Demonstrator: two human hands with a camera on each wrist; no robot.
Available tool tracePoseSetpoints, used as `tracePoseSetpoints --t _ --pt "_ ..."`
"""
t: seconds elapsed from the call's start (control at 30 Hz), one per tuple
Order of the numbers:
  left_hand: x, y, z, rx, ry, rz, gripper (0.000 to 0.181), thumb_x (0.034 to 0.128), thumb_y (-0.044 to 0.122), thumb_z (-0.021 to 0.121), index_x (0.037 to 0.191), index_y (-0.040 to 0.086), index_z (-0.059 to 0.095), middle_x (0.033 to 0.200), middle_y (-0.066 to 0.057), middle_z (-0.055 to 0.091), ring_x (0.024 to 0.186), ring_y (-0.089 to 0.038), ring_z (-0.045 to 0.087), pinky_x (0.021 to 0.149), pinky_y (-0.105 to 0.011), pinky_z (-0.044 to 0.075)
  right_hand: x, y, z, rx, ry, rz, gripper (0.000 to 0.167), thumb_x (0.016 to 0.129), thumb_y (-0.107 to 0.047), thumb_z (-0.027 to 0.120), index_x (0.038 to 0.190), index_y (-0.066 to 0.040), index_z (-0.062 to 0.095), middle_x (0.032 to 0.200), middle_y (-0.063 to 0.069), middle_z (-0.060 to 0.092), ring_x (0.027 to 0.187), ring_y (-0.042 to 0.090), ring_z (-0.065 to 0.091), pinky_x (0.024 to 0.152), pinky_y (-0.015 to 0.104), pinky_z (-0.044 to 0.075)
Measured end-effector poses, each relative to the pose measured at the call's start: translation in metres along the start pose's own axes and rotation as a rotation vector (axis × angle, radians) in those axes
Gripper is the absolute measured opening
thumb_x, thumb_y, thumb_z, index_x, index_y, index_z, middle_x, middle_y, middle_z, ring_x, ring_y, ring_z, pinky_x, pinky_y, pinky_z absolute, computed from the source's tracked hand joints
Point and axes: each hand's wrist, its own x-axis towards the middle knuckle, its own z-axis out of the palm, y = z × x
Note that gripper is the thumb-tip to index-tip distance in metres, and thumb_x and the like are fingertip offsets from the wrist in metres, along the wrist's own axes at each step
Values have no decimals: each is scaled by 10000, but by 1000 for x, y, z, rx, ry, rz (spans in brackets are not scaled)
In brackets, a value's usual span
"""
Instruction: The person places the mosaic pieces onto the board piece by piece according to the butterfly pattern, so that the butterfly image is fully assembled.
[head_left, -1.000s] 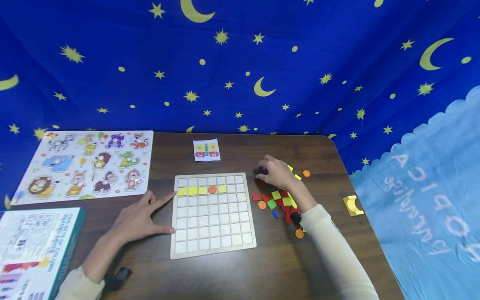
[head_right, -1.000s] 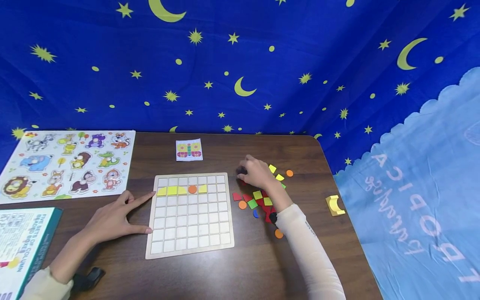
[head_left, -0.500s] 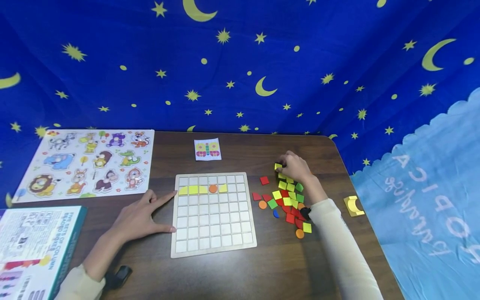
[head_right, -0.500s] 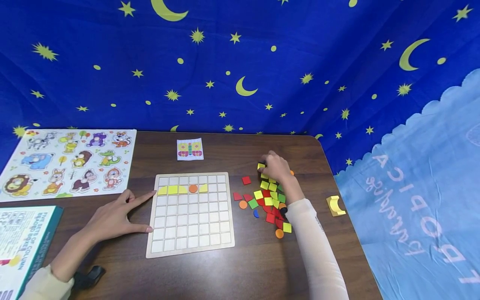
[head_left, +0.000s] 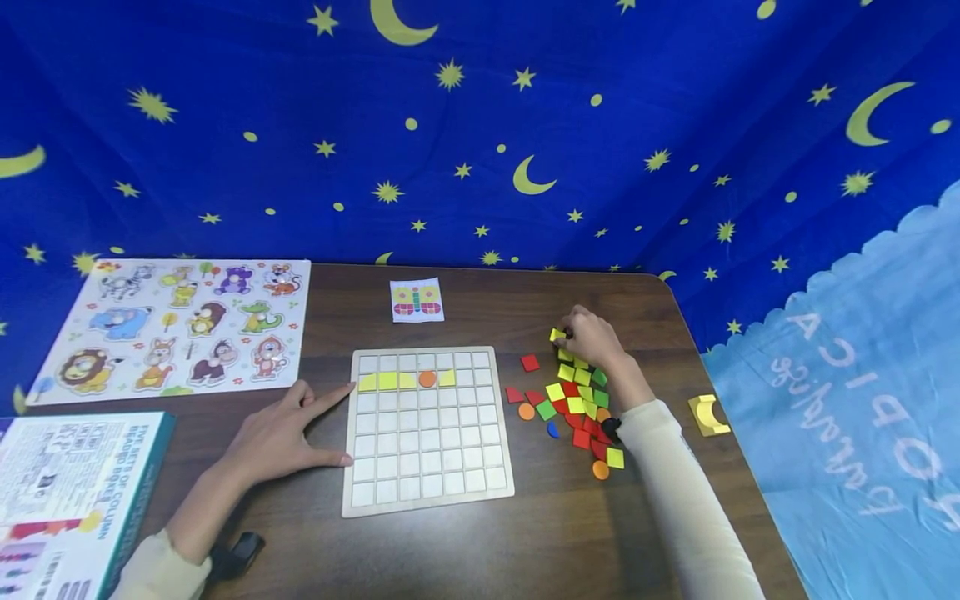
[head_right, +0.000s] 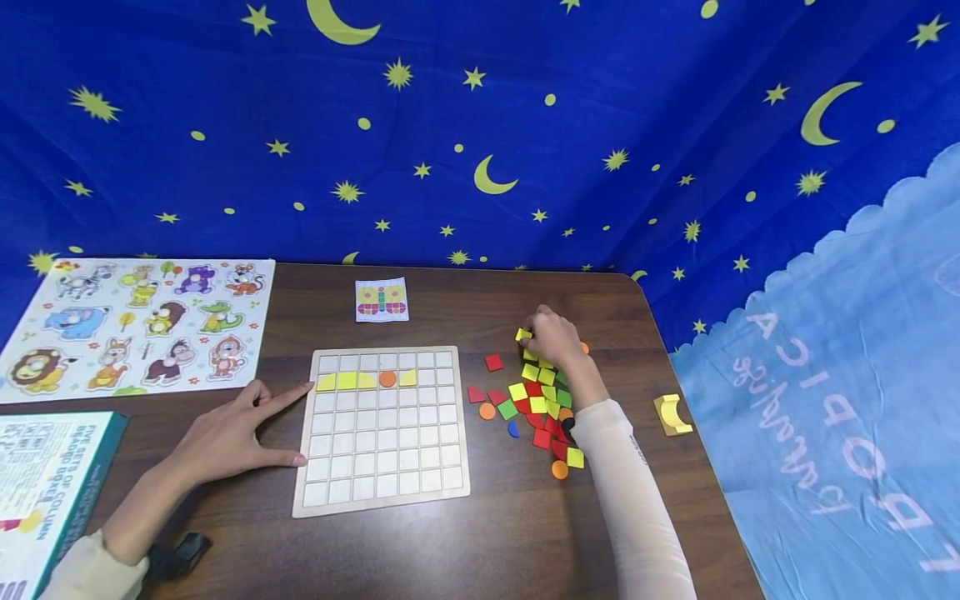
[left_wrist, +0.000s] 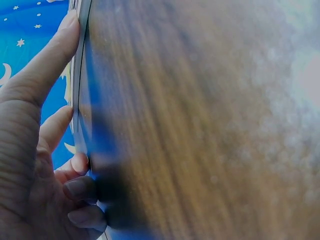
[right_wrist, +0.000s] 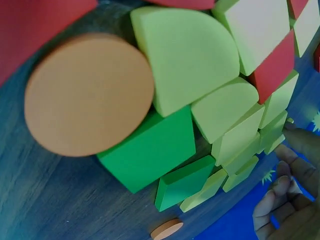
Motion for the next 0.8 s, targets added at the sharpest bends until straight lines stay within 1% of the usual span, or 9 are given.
tracePoseSetpoints --t 0.1,0.3,0.43,0.53,0.67,0.8 --pt "0 0 1 3 -4 -4 1046 639 847 664 1522 357 391 967 -28 365 596 -130 294 477 -283 243 0 1 2 -1 1 -11 314 886 -236 747 1083 7 726 1018 119 586 861 252 607 778 441 509" --pt "0 1 0 0 -6 -5 1048 634 843 672 1519 355 396 965 -27 367 599 -130 303 480 -284 255 -3 2 4 57 4 -10 307 885 -257 745 1071 -14 727 1025 106 585 875 243 583 767 432 491" --pt "0 1 0 -2 -6 -6 1048 635 840 675 1521 355 394 970 -28 370 601 -130 309 480 -284 261 -6 -5 4 66 26 -33 292 876 -255 752 1053 -24 731 994 93 576 847 228 558 730 406 469" --pt "0 1 -1 -1 -8 -7 1048 636 841 672 1522 358 389 971 -28 366 601 -130 305 477 -284 259 -8 -17 4 53 43 -86 282 863 -251 761 1031 -25 736 965 87 574 798 213 543 686 381 462" --pt "0 0 -1 -3 -14 -11 1047 640 841 670 1525 360 383 972 -28 361 600 -132 300 477 -285 252 -11 -36 7 25 57 -170 277 847 -261 776 1004 -34 746 950 75 584 746 185 539 659 341 472" --pt "0 1 -1 -5 -13 -12 1046 644 839 670 1527 360 378 971 -28 359 598 -132 301 477 -283 248 -13 -56 9 10 64 -247 272 844 -259 786 1005 -42 755 950 77 589 713 164 516 632 304 446"
